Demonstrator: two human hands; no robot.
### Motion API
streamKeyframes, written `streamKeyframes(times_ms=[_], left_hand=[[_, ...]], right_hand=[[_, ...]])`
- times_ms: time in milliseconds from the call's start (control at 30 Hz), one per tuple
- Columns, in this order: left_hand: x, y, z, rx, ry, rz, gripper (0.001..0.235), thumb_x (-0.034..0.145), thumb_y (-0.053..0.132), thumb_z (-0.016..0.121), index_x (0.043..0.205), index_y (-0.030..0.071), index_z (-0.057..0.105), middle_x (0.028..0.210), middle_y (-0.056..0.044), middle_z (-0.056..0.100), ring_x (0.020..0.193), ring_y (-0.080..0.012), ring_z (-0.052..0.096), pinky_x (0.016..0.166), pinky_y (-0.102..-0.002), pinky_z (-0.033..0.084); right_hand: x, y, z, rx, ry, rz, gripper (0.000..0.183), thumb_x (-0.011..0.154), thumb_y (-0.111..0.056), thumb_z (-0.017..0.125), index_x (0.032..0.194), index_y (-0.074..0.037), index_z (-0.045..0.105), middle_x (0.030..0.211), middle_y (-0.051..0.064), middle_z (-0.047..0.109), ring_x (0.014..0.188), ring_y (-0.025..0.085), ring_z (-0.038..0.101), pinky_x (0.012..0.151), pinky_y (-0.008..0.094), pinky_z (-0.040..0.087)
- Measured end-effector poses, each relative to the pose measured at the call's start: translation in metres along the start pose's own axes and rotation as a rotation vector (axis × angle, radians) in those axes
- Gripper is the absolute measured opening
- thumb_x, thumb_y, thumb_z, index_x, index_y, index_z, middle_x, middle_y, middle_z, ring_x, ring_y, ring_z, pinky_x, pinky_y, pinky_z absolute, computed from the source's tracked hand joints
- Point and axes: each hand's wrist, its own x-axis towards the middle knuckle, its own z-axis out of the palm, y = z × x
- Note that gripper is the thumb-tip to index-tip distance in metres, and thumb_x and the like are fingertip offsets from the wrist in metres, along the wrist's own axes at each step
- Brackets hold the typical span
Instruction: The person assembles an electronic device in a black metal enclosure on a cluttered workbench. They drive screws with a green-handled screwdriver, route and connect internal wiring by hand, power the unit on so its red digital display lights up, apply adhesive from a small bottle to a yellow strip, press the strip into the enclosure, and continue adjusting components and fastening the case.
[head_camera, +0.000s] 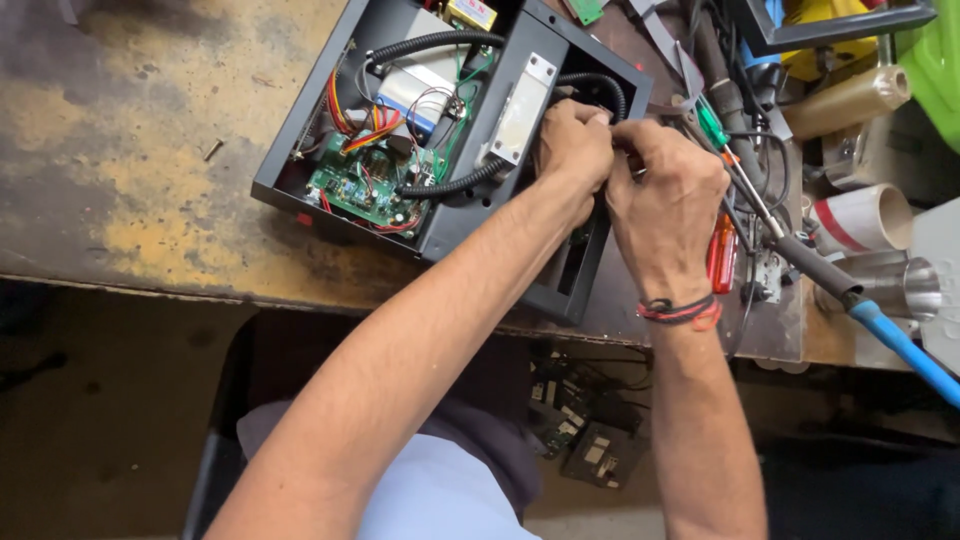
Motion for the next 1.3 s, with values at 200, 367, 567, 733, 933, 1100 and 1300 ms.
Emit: streamKeyframes(times_ms=[200, 367, 567, 733, 933, 1100, 1300], left_hand=[[0.004, -0.011, 0.007, -0.057, -0.007, -0.036, 0.014, 0.089, 0.012, 0.064, 0.096, 0.004, 0.074, 0.097, -0.014, 0.079, 0.089, -0.0274, 0.076, 0.079, -0.039, 0.058], [0.006, -0.016, 0.008, -0.121, -0.027, -0.028, 0.014, 0.085, 0.008, 0.068, 0.097, 0.004, 0.074, 0.098, -0.012, 0.078, 0.091, -0.0246, 0.075, 0.079, -0.037, 0.059], [-0.013, 0.003, -0.006, -0.082, -0.034, -0.065, 0.015, 0.086, 0.01, 0.07, 0.099, 0.005, 0.074, 0.099, -0.011, 0.078, 0.09, -0.0246, 0.074, 0.078, -0.037, 0.058], [-0.019, 0.003, -0.011, -0.091, -0.012, -0.051, 0.015, 0.085, 0.009, 0.069, 0.099, 0.006, 0.075, 0.097, -0.011, 0.077, 0.09, -0.0237, 0.073, 0.078, -0.036, 0.056], [-0.018, 0.0, -0.011, -0.152, -0.091, -0.082, 0.027, 0.077, 0.001, 0.066, 0.103, 0.005, 0.073, 0.095, -0.012, 0.078, 0.089, -0.0234, 0.074, 0.076, -0.035, 0.058], [-0.02, -0.001, -0.012, -0.154, -0.091, -0.053, 0.027, 0.079, 0.001, 0.066, 0.105, 0.005, 0.072, 0.096, -0.012, 0.079, 0.09, -0.0229, 0.075, 0.078, -0.035, 0.058], [-0.023, 0.004, -0.016, -0.113, -0.107, -0.052, 0.031, 0.078, 0.001, 0.067, 0.108, 0.005, 0.071, 0.096, -0.011, 0.077, 0.09, -0.0234, 0.074, 0.078, -0.036, 0.058]], right_hand=[[0.012, 0.008, -0.011, 0.1, -0.133, -0.107, 0.012, 0.093, -0.002, 0.075, 0.105, -0.003, 0.076, 0.089, 0.016, 0.07, 0.081, 0.033, 0.069, 0.074, 0.04, 0.052], [0.008, 0.011, -0.011, 0.112, -0.141, -0.153, 0.012, 0.097, 0.0, 0.072, 0.108, -0.002, 0.075, 0.099, 0.015, 0.072, 0.088, 0.033, 0.07, 0.078, 0.04, 0.054], [0.009, 0.014, -0.003, 0.109, -0.129, -0.166, 0.011, 0.099, 0.001, 0.07, 0.109, 0.0, 0.073, 0.102, 0.016, 0.07, 0.092, 0.034, 0.069, 0.08, 0.042, 0.054], [0.011, 0.015, 0.009, 0.051, -0.034, -0.162, 0.007, 0.1, -0.003, 0.072, 0.107, 0.0, 0.071, 0.099, 0.017, 0.07, 0.091, 0.035, 0.069, 0.079, 0.043, 0.053], [0.011, 0.013, 0.011, 0.064, -0.008, -0.161, 0.012, 0.102, -0.006, 0.072, 0.113, -0.001, 0.071, 0.1, 0.016, 0.071, 0.092, 0.034, 0.069, 0.082, 0.042, 0.054], [0.01, 0.004, 0.007, -0.027, -0.032, -0.088, 0.008, 0.102, -0.007, 0.073, 0.109, -0.002, 0.073, 0.094, 0.017, 0.068, 0.084, 0.036, 0.066, 0.074, 0.044, 0.051], [0.011, 0.008, 0.009, 0.001, -0.043, -0.13, 0.009, 0.105, -0.005, 0.07, 0.113, -0.001, 0.071, 0.099, 0.016, 0.065, 0.09, 0.036, 0.066, 0.08, 0.044, 0.052]])
